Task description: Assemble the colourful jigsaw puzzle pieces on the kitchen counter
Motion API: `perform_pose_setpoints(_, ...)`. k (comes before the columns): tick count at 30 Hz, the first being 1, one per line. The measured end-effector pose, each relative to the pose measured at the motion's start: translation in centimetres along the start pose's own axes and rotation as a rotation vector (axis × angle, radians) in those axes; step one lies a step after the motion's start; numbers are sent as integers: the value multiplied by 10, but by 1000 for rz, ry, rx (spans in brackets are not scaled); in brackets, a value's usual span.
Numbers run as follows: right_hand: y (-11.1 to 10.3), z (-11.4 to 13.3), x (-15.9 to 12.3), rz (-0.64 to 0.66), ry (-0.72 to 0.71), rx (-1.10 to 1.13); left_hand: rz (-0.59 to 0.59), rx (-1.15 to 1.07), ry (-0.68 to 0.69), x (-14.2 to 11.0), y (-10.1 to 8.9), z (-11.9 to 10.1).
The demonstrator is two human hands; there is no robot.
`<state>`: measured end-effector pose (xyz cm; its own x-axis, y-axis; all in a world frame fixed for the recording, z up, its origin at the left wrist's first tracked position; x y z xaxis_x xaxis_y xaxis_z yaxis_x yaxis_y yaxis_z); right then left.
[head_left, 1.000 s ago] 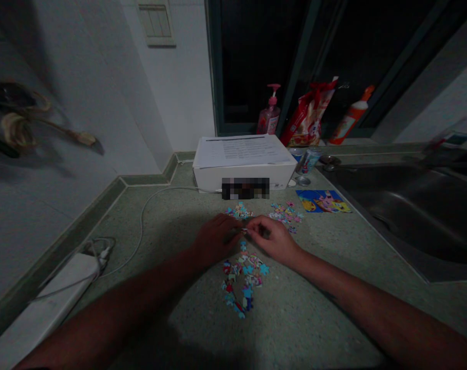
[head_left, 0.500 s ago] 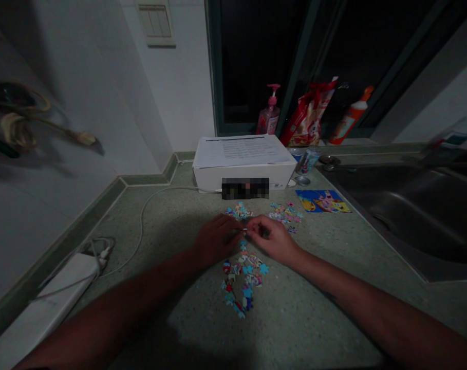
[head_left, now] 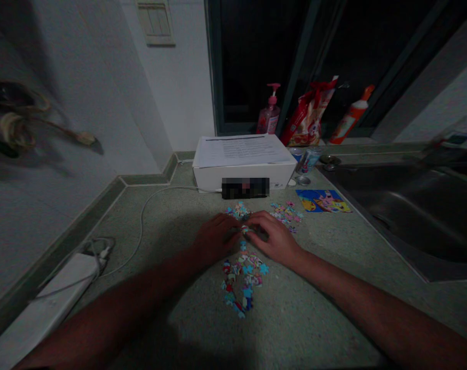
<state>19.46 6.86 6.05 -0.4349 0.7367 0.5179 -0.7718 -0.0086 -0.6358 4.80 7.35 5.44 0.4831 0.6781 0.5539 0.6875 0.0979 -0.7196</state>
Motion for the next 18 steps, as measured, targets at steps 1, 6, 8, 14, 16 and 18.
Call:
perform_pose_setpoints(1, 0, 0, 0, -4, -6, -3, -4, -1, 5, 0, -1, -1)
perform_pose_setpoints(6, -1, 2, 0, -7, -27, 3, -9, 13, 20, 0, -1, -3)
perform_pose_setpoints(8, -1, 1, 0, -15, -34, -2, -15, 7, 38, 0, -2, -5)
perform_pose_setpoints(14, 1, -2, -2, -14, -25, -26, -10, -4, 12, 0, -2, -2)
perform_pose_setpoints(16, 1, -3, -2, -11, -16, -31, -2, -19, -14, -1, -1, 0)
perform_pose_setpoints(18, 1, -3, -2, -7, -9, -32, 22, -32, -55, -1, 1, 3)
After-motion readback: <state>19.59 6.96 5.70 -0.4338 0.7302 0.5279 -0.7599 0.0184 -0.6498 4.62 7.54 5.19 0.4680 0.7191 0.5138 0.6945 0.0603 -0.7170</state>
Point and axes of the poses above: each hand's wrist, its own x-axis towards the middle knuckle, its own y-axis out of the palm, z = x × y, the point moved 10 cm from there along x, towards the middle knuckle, and after that the axes turned 2 degrees about -y, right-handed, at the moved point
